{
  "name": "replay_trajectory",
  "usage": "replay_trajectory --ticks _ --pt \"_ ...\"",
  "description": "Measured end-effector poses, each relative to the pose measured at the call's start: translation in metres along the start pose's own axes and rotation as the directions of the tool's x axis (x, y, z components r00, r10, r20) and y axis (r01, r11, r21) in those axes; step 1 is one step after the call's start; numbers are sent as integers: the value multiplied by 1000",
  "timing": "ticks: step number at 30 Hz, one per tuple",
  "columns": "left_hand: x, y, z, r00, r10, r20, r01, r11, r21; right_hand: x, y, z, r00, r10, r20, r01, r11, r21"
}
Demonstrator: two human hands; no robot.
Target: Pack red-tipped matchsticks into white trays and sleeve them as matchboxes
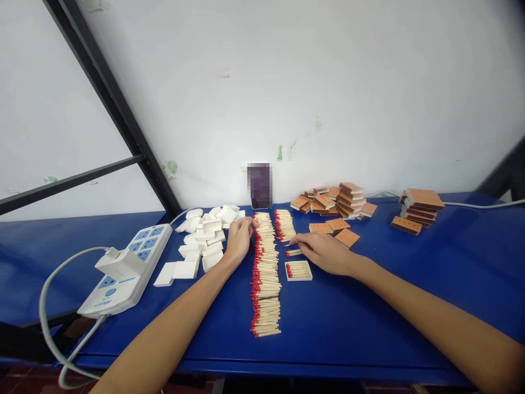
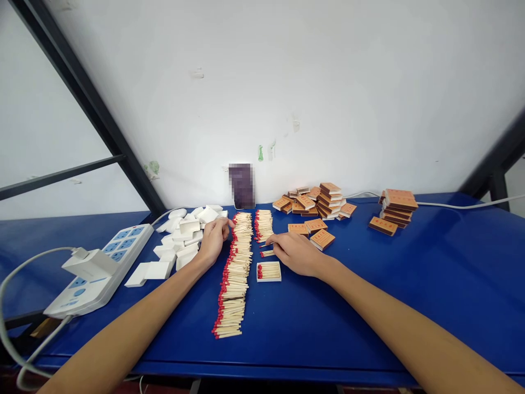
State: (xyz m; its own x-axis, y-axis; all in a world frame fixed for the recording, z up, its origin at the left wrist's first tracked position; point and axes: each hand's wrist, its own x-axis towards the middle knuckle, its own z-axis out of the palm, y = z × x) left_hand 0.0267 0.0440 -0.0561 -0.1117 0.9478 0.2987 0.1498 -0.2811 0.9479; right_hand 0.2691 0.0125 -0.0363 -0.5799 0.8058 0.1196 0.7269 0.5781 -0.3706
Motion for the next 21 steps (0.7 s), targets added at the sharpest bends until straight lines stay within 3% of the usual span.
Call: replay_trajectory --ticks 21 --pt "-1 0 0 1000 3 14 -3 1000 -13 2 6 3 1000 7 -5 -7 1000 17"
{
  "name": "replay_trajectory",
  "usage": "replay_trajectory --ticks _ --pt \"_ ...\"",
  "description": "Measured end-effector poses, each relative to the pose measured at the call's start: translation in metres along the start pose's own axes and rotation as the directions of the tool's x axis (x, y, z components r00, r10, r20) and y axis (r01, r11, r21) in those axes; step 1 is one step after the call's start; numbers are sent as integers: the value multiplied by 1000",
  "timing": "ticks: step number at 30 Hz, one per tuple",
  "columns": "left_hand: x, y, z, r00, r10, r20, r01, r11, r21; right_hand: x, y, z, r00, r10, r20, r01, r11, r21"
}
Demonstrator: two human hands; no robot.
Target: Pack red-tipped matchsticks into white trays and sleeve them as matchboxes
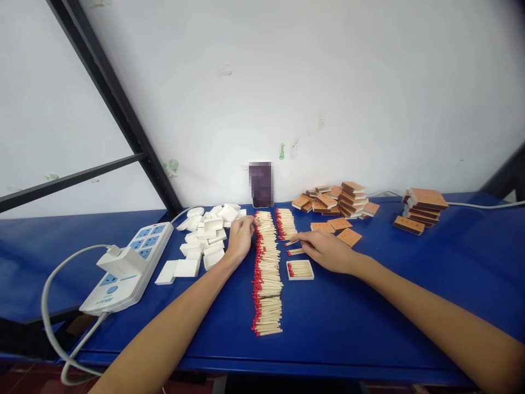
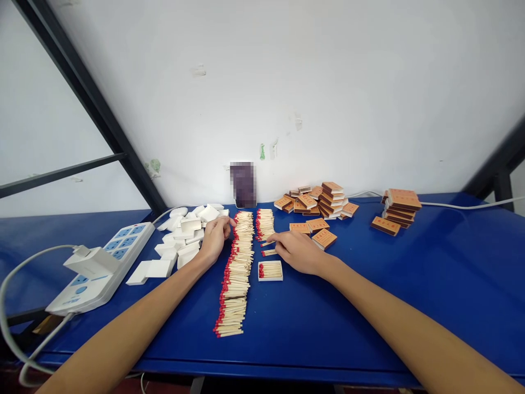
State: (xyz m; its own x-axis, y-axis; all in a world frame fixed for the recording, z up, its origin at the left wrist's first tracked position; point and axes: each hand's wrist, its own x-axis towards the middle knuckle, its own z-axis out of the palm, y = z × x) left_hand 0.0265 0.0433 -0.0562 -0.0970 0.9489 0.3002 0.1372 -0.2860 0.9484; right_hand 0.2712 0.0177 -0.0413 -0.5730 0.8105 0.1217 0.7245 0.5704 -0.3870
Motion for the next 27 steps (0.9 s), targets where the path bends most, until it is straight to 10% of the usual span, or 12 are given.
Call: replay_trajectory --ticks 27 --pt "0 2 1 1000 -1 3 1 1000 6 1 1 -4 1000 9 14 -10 998 56"
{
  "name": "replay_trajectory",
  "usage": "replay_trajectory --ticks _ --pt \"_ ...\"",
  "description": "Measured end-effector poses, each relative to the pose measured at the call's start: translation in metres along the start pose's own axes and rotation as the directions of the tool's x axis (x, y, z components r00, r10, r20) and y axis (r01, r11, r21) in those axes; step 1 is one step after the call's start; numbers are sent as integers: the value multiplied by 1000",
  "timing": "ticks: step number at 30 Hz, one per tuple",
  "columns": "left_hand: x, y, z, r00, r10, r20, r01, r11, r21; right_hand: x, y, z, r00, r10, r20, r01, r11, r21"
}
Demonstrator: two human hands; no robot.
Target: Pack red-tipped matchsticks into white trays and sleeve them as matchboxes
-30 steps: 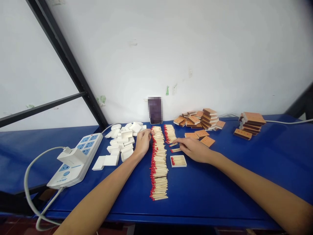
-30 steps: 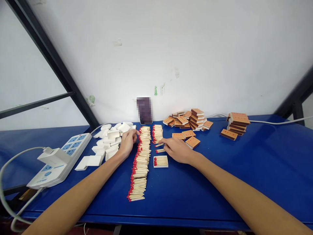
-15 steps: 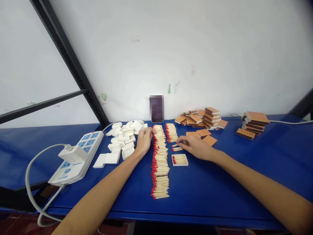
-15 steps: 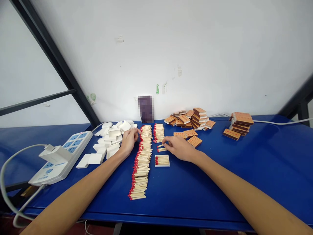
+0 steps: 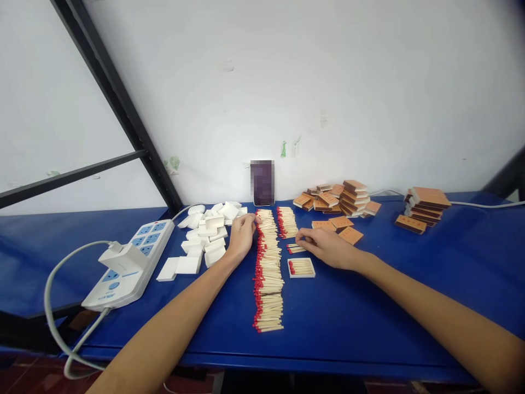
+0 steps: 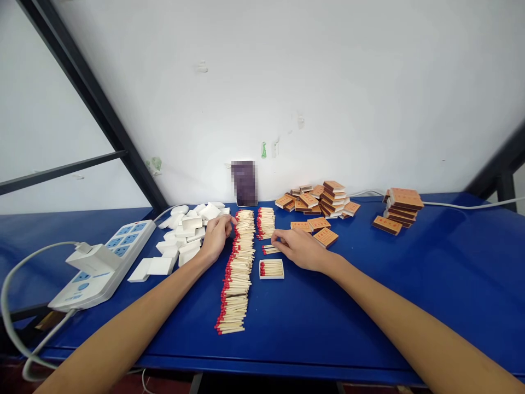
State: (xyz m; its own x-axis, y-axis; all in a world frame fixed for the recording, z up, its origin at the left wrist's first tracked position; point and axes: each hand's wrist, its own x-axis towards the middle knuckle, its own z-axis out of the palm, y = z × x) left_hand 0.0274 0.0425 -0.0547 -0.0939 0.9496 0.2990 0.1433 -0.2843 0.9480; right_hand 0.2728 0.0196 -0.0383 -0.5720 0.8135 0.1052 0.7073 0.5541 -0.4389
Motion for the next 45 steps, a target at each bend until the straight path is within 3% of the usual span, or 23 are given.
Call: replay_trajectory --ticks 15,45 --pt "-1 1 1 1000 7 6 -7 1000 3 -2 -7 -3 998 -64 16 64 998 13" --pt "-2 2 2 1000 -15 -9 15 1000 2 1 -7 2 999 48 -22 -48 999 -5"
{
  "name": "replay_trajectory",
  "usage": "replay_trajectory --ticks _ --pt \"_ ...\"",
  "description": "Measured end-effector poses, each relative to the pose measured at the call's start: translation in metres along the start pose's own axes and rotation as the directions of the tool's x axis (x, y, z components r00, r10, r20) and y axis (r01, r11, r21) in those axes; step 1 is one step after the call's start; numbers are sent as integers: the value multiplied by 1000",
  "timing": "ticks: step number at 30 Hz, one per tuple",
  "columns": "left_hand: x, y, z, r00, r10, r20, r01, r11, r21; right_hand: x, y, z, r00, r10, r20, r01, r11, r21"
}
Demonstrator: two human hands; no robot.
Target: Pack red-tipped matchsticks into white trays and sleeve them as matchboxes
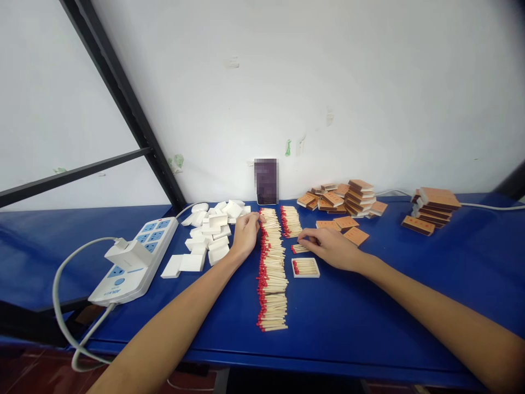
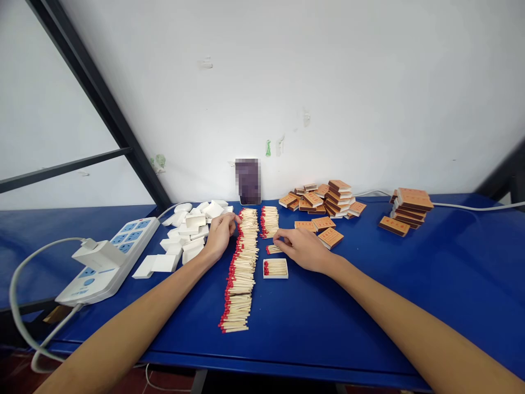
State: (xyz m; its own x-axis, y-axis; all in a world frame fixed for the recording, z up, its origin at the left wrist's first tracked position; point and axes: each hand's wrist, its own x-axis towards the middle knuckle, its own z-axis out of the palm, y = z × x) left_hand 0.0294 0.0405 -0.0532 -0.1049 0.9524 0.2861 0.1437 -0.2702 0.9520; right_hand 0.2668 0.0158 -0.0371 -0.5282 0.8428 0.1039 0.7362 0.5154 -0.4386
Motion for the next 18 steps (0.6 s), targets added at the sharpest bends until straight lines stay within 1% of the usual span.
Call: replay_trajectory --ticks 5,11,18 --pt "0 0 0 1000 11 8 -11 1000 5 2 1 4 999 35 -29 -36 999 -20" --pt "0 1 0 1000 4 4 -4 1000 2 2 3 4 998 28 -59 -28 1000 -4" --pt "0 0 0 1000 9 8 -9 1000 0 1 -2 3 998 36 -44 -39 998 -58"
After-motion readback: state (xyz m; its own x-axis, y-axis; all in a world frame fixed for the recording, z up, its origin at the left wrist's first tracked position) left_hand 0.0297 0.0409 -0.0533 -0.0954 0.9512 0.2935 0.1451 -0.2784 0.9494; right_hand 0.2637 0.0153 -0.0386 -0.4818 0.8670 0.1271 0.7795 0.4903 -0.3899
